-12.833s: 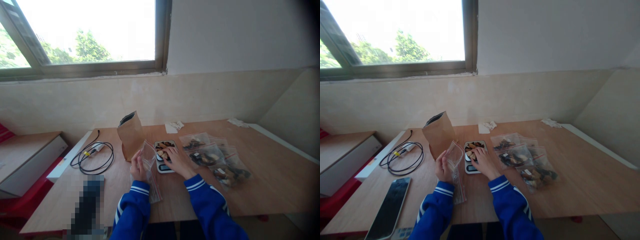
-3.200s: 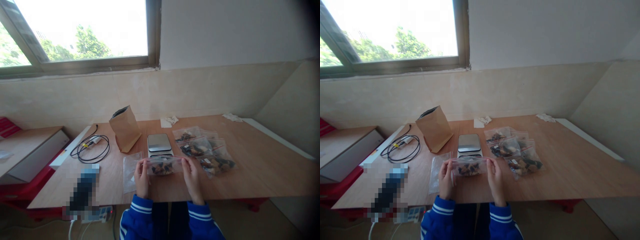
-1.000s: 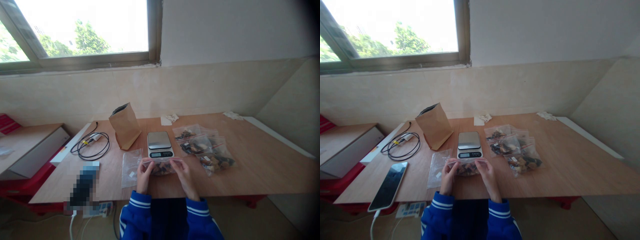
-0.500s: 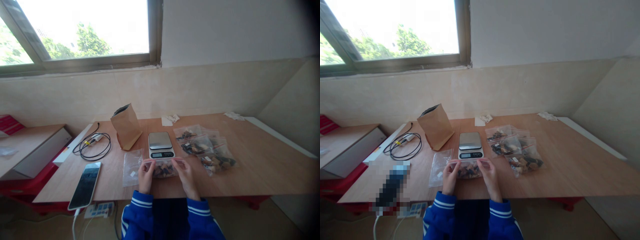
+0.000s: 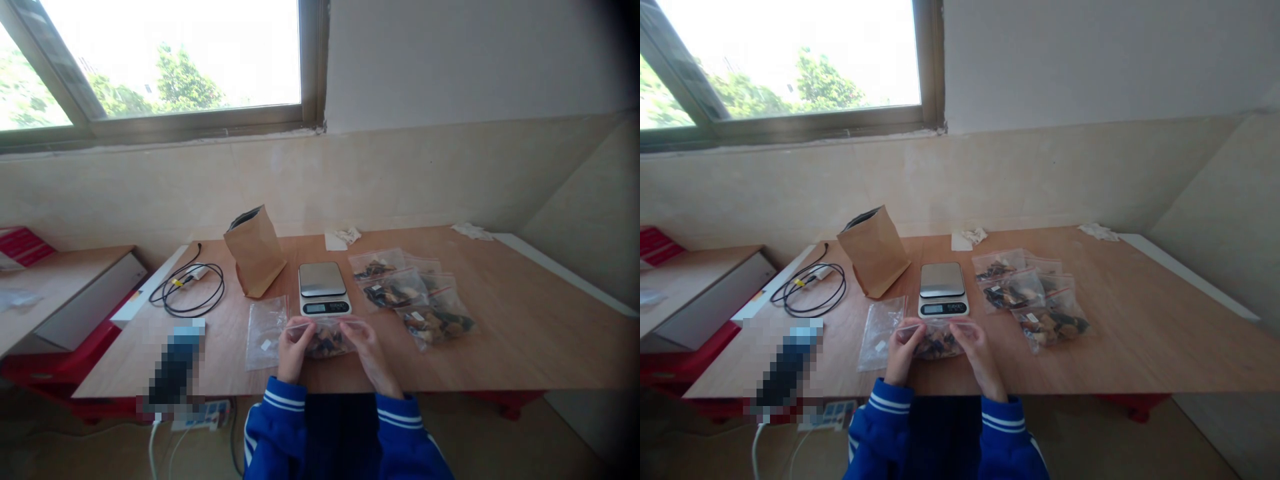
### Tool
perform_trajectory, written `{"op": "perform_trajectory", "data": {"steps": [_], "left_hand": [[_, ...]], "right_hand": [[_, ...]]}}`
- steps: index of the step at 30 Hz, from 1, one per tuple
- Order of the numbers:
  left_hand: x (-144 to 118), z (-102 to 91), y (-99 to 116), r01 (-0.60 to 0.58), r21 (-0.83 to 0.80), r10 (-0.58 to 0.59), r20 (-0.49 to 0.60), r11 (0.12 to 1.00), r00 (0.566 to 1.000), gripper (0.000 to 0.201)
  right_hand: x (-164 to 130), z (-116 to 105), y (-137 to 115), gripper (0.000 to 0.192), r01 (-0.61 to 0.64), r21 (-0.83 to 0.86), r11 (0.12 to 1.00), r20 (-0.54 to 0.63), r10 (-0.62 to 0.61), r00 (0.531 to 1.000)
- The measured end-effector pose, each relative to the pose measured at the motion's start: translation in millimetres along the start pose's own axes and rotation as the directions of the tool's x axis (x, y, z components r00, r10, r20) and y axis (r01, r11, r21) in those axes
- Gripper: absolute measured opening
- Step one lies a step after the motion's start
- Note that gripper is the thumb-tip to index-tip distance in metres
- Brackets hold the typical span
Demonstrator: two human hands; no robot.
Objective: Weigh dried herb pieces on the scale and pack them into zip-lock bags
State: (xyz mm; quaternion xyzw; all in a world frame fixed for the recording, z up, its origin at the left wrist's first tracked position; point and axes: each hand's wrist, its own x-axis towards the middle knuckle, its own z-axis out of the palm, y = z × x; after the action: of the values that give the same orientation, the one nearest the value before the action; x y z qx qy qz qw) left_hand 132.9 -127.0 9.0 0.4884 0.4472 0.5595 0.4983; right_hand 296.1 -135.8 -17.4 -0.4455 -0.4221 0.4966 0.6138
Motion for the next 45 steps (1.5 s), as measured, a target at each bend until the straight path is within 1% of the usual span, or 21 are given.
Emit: {"op": "perform_trajectory", "data": {"steps": [4,7,11,15,18,20,22,25,27,30,33,35,38,41,45], "left_hand": [[0.0,1.0,1.5,-0.006,0.018,0.006,0.005,1.000,1.000,0.022],[-0.1,1.1,1.1,-0.006,0.028,0.007,-0.009,1.000,1.000,0.022],[-0.8,1.5,1.5,-0.001,0.040,0.002,-0.037,0.999,0.999,0.022],[-1.7,2.3,2.5,0.012,0.024,-0.011,-0.060,1.000,0.998,0.022],[-1.9,2.8,2.7,0.005,0.025,-0.003,-0.074,1.000,0.997,0.022],[-1.8,3.3,2.8,-0.009,0.032,0.011,-0.069,0.999,0.998,0.021],[-1.5,3.6,2.6,-0.015,0.025,0.017,-0.068,1.000,0.998,0.022],[-0.7,2.5,1.2,0.001,-0.019,-0.002,-0.102,1.000,0.995,0.025],[-0.4,0.5,-0.7,0.011,-0.044,-0.016,-0.114,0.999,0.993,0.026],[-1.0,-2.9,-3.7,0.002,-0.050,-0.007,-0.105,0.999,0.994,0.026],[-2.3,-3.7,-5.8,-0.029,-0.016,0.027,-0.112,0.999,0.993,0.026],[-3.0,-2.4,-6.6,-0.056,0.031,0.060,-0.123,0.998,0.991,0.026],[-3.8,0.7,-8.0,-0.097,0.082,0.109,-0.156,0.992,0.982,0.026],[-4.2,3.1,-9.9,-0.113,0.106,0.131,-0.182,0.988,0.974,0.027],[-4.7,4.8,-12.3,-0.126,0.157,0.156,-0.199,0.980,0.967,0.027]], "right_hand": [[1.3,-0.3,3.7,0.028,-0.002,-0.041,0.999,-0.038,0.001,0.999],[1.2,0.3,3.6,0.025,0.022,-0.048,0.999,-0.052,-0.025,0.998],[0.6,1.8,1.8,0.022,0.084,-0.071,0.994,-0.064,-0.088,0.994],[1.4,2.7,0.7,0.017,0.171,-0.099,0.980,-0.084,-0.179,0.980],[1.8,2.8,-0.8,0.016,0.202,-0.107,0.973,-0.076,-0.211,0.975],[1.1,2.9,-2.5,0.016,0.193,-0.099,0.976,-0.077,-0.201,0.977],[-0.2,3.1,-4.5,0.019,0.136,-0.085,0.987,-0.074,-0.142,0.987],[-2.9,4.2,-7.3,0.029,0.020,-0.070,0.997,-0.016,-0.021,1.000],[-4.3,5.4,-8.2,0.034,-0.011,-0.065,0.998,0.027,0.012,1.000],[-4.6,7.2,-6.9,0.034,-0.008,-0.067,0.998,0.059,0.012,0.998],[-3.5,8.2,-4.4,0.030,0.007,-0.070,0.998,0.051,-0.003,0.999],[-2.8,8.6,-4.1,0.029,0.012,-0.065,0.998,0.048,-0.009,0.999],[-2.5,9.5,-6.1,0.028,0.004,-0.057,0.998,0.072,0.001,0.997],[-2.5,10.4,-8.5,0.029,0.008,-0.067,0.998,0.088,-0.002,0.996],[-1.7,10.6,-7.9,0.025,0.042,-0.092,0.995,0.079,-0.035,0.996]]}}
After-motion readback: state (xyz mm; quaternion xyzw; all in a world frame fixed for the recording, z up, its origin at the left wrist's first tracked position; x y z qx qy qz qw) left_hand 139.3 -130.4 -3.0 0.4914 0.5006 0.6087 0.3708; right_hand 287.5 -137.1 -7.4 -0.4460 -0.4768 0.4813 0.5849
